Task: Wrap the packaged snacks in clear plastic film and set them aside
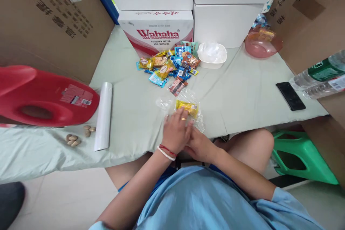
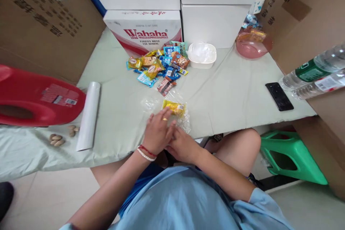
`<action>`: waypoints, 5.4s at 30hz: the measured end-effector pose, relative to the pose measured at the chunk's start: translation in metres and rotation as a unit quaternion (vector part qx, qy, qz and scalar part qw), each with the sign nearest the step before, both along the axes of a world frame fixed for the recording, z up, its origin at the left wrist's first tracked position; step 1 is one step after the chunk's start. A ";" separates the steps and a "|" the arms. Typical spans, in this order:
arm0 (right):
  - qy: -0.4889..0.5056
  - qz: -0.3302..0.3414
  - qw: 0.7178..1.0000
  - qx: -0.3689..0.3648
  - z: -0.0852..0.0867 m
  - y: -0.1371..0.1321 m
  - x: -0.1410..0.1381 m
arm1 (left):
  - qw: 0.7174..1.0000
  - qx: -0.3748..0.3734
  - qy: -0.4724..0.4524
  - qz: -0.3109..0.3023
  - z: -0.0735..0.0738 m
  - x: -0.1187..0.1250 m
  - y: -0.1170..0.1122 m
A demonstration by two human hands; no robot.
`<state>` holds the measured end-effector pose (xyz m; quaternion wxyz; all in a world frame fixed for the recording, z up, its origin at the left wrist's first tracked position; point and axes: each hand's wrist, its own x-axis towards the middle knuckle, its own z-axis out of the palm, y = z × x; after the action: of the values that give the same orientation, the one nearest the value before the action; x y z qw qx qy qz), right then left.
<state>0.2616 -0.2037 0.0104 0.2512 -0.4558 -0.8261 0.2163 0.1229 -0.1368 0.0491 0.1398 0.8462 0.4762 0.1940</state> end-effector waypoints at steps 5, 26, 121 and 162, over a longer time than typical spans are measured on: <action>0.061 -0.194 0.979 0.030 -0.007 -0.002 0.049 | 0.989 -0.011 0.077 0.125 -0.025 -0.050 0.016; -0.043 0.022 0.998 -0.043 0.020 -0.008 0.059 | 0.973 -0.007 0.230 0.025 0.031 -0.092 0.009; -0.229 0.172 0.958 -0.026 0.075 0.133 0.038 | 0.985 -0.050 0.155 0.052 -0.048 -0.085 0.059; -0.227 -0.133 0.965 -0.012 0.033 0.115 -0.013 | 0.991 -0.035 0.112 0.056 -0.053 -0.085 0.057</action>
<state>0.2488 -0.0888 0.0433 0.0780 -0.6013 -0.7909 0.0822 0.0375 -0.0798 -0.0036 0.1043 0.8291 0.5421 0.0886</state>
